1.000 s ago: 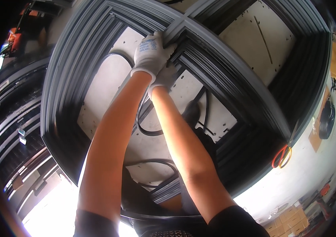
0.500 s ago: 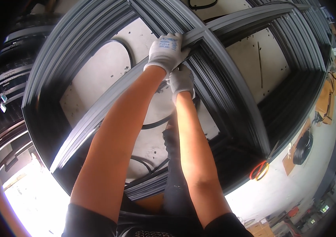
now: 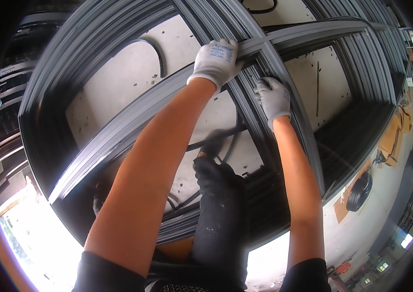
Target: Installing black rubber seals into metal door or window frames using scissors to cut the trim.
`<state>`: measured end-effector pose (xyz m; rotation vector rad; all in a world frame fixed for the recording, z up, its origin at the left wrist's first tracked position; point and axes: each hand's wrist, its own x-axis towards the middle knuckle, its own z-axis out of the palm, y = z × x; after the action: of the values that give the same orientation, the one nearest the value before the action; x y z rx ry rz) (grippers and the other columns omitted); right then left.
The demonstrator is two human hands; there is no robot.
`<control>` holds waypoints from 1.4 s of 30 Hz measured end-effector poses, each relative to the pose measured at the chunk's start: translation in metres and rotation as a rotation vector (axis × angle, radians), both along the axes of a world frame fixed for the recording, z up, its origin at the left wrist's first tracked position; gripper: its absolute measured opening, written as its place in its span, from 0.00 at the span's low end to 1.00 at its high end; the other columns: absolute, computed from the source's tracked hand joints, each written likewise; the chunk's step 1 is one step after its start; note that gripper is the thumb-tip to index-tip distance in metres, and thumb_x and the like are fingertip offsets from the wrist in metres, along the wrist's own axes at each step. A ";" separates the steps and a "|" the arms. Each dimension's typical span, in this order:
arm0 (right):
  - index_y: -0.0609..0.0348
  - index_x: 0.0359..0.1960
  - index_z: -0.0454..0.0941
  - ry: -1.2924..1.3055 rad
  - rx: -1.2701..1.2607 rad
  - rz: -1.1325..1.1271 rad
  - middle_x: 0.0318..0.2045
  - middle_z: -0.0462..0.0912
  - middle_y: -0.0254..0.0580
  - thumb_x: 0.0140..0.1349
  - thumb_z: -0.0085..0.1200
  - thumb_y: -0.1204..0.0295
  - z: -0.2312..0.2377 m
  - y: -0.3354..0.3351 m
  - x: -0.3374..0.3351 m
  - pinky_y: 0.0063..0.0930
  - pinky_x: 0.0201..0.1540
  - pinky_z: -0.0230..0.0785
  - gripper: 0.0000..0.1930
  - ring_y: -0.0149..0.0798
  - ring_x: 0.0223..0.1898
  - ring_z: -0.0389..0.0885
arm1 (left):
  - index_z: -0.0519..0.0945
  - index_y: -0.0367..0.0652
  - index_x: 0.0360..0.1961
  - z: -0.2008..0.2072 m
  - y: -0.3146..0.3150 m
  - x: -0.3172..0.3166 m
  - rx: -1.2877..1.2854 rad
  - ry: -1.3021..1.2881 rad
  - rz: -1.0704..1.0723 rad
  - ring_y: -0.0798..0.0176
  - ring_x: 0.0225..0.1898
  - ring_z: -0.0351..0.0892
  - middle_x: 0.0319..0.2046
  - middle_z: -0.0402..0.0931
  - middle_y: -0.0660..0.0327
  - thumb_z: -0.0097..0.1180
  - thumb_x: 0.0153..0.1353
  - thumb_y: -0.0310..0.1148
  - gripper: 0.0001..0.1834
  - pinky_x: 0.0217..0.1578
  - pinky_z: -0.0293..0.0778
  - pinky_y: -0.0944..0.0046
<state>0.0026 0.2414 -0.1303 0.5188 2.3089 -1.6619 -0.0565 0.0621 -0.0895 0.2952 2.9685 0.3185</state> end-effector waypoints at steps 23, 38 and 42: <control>0.57 0.36 0.79 -0.183 -1.551 -0.921 0.29 0.87 0.36 0.71 0.53 0.64 -0.031 -0.053 -0.059 0.17 0.24 0.81 0.10 0.30 0.26 0.84 | 0.75 0.38 0.52 -0.003 0.004 -0.003 -0.061 0.041 -0.007 0.48 0.52 0.81 0.48 0.80 0.49 0.56 0.63 0.54 0.30 0.52 0.78 0.53; 0.51 0.30 0.77 -0.280 -1.443 -0.892 0.20 0.77 0.27 0.69 0.52 0.65 -0.022 -0.049 -0.061 0.11 0.13 0.61 0.10 0.22 0.15 0.69 | 0.74 0.36 0.51 0.002 0.009 -0.004 -0.072 -0.019 0.026 0.47 0.51 0.81 0.47 0.79 0.47 0.58 0.63 0.56 0.31 0.53 0.77 0.53; 0.59 0.37 0.79 -0.106 -0.965 -0.728 0.32 0.82 0.36 0.67 0.56 0.72 -0.024 -0.056 -0.022 0.16 0.32 0.75 0.04 0.28 0.29 0.79 | 0.74 0.36 0.51 0.003 0.009 -0.005 -0.046 -0.009 0.021 0.46 0.52 0.80 0.47 0.79 0.46 0.59 0.62 0.55 0.31 0.53 0.76 0.52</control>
<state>-0.0199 0.1855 -0.1545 1.2010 1.0047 -2.6601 -0.0614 0.0713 -0.0866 0.2563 2.9673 0.2532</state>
